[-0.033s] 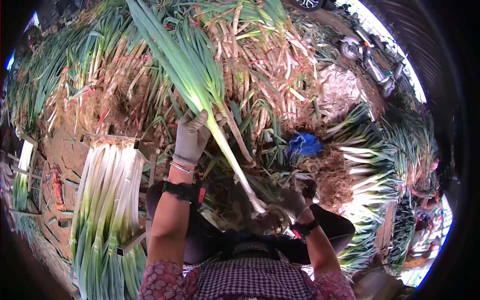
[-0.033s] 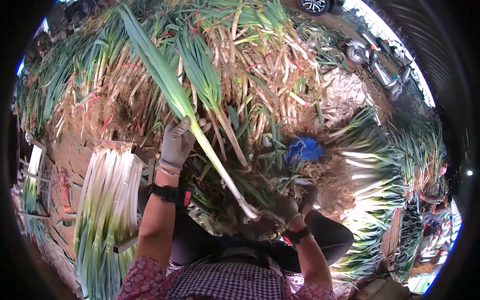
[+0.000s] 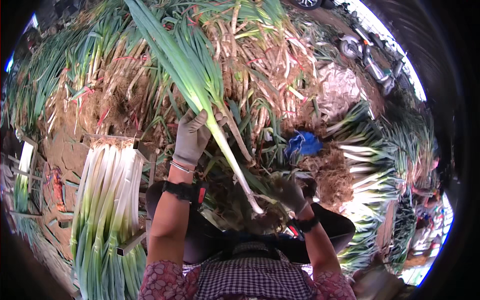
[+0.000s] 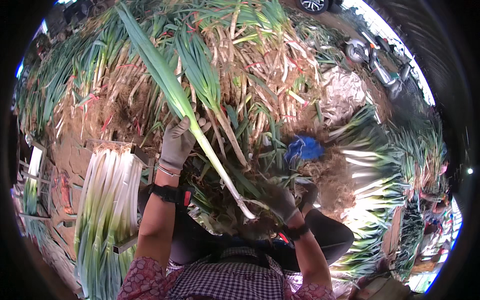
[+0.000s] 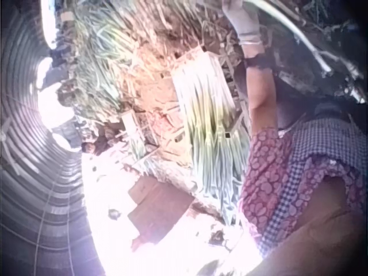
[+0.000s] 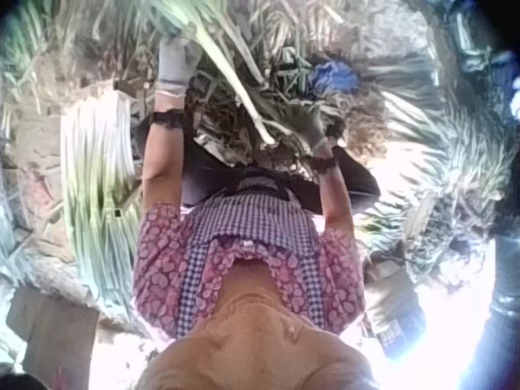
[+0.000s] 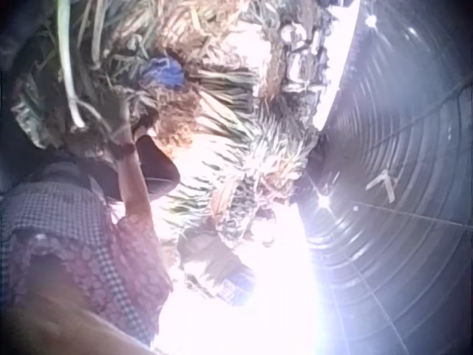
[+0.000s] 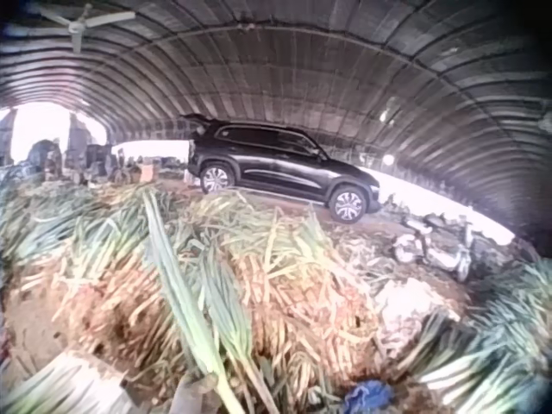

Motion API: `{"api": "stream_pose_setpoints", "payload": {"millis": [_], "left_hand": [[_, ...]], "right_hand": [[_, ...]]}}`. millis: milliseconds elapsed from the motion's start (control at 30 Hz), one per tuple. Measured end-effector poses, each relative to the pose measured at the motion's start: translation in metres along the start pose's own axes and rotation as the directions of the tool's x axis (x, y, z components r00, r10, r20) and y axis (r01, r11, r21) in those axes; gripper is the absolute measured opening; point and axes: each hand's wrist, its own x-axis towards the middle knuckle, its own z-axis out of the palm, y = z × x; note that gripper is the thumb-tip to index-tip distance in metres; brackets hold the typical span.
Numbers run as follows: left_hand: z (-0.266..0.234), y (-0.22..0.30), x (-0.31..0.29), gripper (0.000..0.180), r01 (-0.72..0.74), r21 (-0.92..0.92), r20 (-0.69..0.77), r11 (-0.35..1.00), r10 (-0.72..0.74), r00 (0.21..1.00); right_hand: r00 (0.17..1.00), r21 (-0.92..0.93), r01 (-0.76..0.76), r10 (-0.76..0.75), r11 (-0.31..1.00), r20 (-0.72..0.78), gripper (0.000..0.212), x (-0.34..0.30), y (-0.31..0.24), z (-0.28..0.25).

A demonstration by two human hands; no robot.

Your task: The person processes leeks by hand, pulling individual stalks from a pile, peeling away the outer layers, and placing the cleaned leeks onto a metal rack.

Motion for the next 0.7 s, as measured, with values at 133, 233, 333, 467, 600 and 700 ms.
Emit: {"api": "stream_pose_setpoints", "payload": {"millis": [133, 233, 333, 467, 600, 700], "left_hand": [[0.012, -0.013, -0.001, 0.038, 0.066, -0.117, 0.131, 0.991, -0.050, 0.990], [0.023, -0.013, -0.006, 0.037, 0.052, -0.087, 0.117, 0.995, -0.041, 0.992], [0.028, -0.014, -0.008, 0.033, 0.008, -0.031, 0.078, 0.999, -0.006, 0.997], [0.028, -0.017, -0.008, 0.030, -0.030, 0.029, 0.008, 0.999, 0.030, 1.000], [0.022, -0.020, -0.013, 0.033, -0.004, 0.072, 0.048, 0.997, 0.001, 0.999], [0.026, -0.026, -0.016, 0.025, 0.007, 0.069, -0.002, 0.998, -0.007, 1.000]], "right_hand": [[0.880, 0.350, 0.343, -0.167, 0.872, -0.445, 0.034, 0.054, -0.098, -0.038], [0.789, 0.257, 0.392, -0.179, 0.883, -0.588, 0.037, 0.079, -0.133, -0.031], [0.772, 0.231, 0.367, -0.157, 0.901, -0.616, 0.046, 0.089, -0.142, -0.019], [0.707, 0.283, 0.434, -0.128, 0.856, -0.696, 0.044, 0.093, -0.135, -0.013], [0.626, 0.036, 0.418, -0.259, 0.908, -0.736, 0.039, 0.084, -0.129, -0.015], [0.659, -0.057, 0.437, -0.363, 0.897, -0.659, 0.039, 0.075, -0.123, -0.015]]}}
